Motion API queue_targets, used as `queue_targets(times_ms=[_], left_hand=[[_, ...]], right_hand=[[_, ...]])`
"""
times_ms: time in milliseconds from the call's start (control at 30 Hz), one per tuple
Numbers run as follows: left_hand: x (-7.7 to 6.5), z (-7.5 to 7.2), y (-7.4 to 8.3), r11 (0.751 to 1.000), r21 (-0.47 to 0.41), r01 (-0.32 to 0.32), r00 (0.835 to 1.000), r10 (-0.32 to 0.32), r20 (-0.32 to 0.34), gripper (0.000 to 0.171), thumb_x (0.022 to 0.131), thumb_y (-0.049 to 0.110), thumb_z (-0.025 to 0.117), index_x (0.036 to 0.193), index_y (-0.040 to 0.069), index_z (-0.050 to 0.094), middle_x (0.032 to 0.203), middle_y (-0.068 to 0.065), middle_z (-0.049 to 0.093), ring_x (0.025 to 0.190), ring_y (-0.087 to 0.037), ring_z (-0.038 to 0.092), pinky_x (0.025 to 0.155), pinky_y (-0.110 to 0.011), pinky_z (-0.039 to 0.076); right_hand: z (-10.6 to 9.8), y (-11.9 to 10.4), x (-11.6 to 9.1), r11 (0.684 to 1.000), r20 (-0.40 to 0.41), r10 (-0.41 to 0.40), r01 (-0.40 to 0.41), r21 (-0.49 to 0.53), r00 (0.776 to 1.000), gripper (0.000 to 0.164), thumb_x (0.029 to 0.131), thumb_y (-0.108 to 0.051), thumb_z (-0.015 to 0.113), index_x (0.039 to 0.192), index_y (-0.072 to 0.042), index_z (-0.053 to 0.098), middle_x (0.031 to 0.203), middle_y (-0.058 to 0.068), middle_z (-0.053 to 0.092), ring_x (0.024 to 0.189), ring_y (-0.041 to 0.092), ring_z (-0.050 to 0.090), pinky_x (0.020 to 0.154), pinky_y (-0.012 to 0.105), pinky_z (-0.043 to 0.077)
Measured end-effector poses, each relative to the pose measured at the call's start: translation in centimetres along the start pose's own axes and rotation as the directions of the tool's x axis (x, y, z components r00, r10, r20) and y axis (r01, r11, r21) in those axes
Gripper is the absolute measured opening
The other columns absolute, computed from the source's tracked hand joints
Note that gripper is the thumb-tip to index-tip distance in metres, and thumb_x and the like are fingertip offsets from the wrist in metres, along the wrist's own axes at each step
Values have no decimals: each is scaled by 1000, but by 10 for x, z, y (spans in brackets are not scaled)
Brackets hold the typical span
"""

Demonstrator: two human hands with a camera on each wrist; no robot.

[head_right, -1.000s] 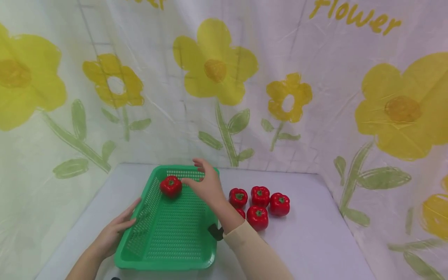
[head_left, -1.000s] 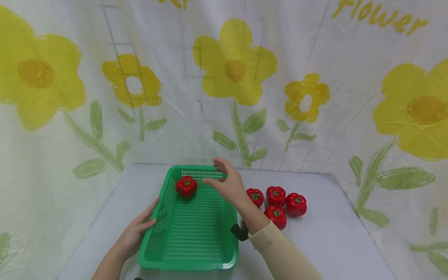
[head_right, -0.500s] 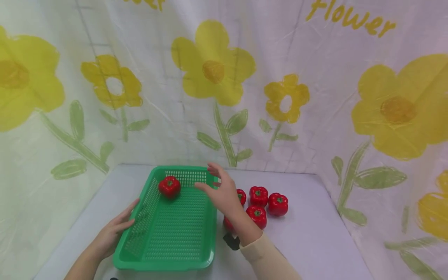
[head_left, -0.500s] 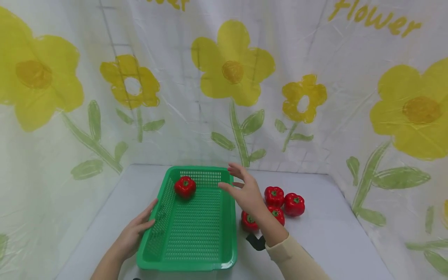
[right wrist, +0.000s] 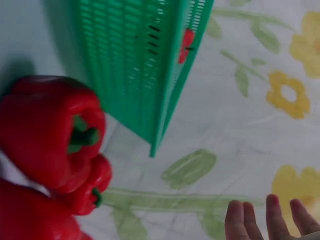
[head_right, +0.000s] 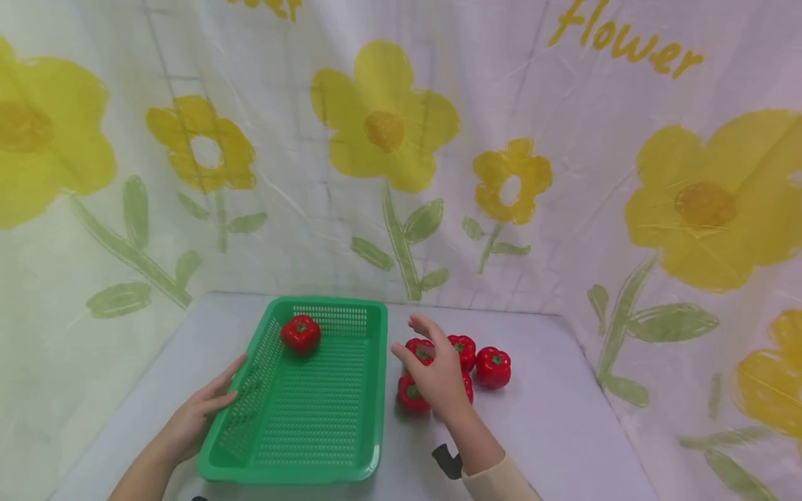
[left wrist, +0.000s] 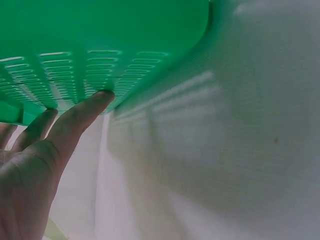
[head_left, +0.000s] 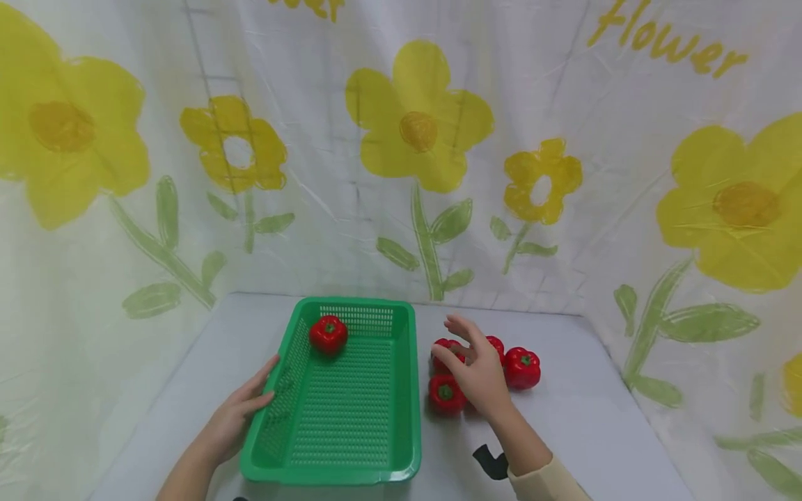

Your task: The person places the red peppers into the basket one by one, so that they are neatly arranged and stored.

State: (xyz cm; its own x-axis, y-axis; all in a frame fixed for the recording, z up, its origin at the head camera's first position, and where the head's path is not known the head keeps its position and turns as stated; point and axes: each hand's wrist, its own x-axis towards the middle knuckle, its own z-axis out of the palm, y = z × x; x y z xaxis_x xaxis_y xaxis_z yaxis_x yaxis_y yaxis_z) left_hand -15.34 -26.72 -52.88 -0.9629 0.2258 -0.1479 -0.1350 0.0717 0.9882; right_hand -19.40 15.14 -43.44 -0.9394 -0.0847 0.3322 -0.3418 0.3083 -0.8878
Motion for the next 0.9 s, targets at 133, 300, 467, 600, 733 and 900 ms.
queue_targets(times_ms=[133, 300, 467, 600, 733, 900], left_hand=[[-2, -1, 0, 1000, 2, -2, 1000, 2, -1, 67, 106, 27, 45, 164, 22, 12, 170, -8, 0, 155, -40, -4, 118, -57, 12], [-2, 0, -1, 1000, -7, 0, 1000, 0, 2, 66, 106, 26, 44, 164, 23, 12, 171, -8, 1, 155, -39, -2, 119, -56, 13], [-2, 1, -2, 1000, -13, -8, 1000, 8, 1, 66, 106, 27, 45, 164, 23, 12, 171, -9, 1, 155, -40, -3, 119, -57, 11], [-2, 0, -1, 1000, -10, -11, 1000, 11, 14, 66, 107, 27, 44, 164, 23, 11, 171, -8, 1, 155, -40, -3, 119, -57, 13], [-1, -1, 2, 1000, 5, -20, 1000, 19, 22, 66, 107, 28, 43, 164, 23, 11, 170, -9, -1, 155, -41, -4, 118, -58, 14], [-1, -2, 3, 1000, 11, -3, 1000, 3, 25, 66, 107, 29, 43, 164, 26, 9, 171, -7, 0, 155, -40, -2, 117, -53, 18]], right_hand=[[-8, 11, -13, 999, -49, 28, -30, -43, 998, 64, 86, -31, 81, 143, -26, 52, 142, 0, 58, 132, 23, 56, 101, 52, 53], [-19, 25, -25, 996, -136, 32, -43, -78, 990, 72, 84, -26, 84, 147, -23, 48, 143, 2, 57, 132, 23, 55, 100, 50, 54], [-34, 37, -30, 988, -178, 34, -60, -139, 983, 71, 84, -28, 84, 146, -25, 50, 145, -2, 54, 133, 19, 51, 96, 21, 52], [-44, 53, -34, 973, -161, 57, -91, -210, 985, 73, 83, -28, 85, 147, -24, 49, 146, 1, 52, 135, 25, 48, 100, 30, 53], [-50, 69, -39, 965, -135, 119, -147, -219, 984, 75, 83, -24, 85, 147, -20, 48, 147, 6, 50, 136, 32, 46, 104, 56, 50], [-53, 86, -45, 956, -112, 215, -233, -178, 970, 74, 84, -21, 84, 148, -13, 46, 149, 13, 48, 137, 36, 46, 107, 57, 47]])
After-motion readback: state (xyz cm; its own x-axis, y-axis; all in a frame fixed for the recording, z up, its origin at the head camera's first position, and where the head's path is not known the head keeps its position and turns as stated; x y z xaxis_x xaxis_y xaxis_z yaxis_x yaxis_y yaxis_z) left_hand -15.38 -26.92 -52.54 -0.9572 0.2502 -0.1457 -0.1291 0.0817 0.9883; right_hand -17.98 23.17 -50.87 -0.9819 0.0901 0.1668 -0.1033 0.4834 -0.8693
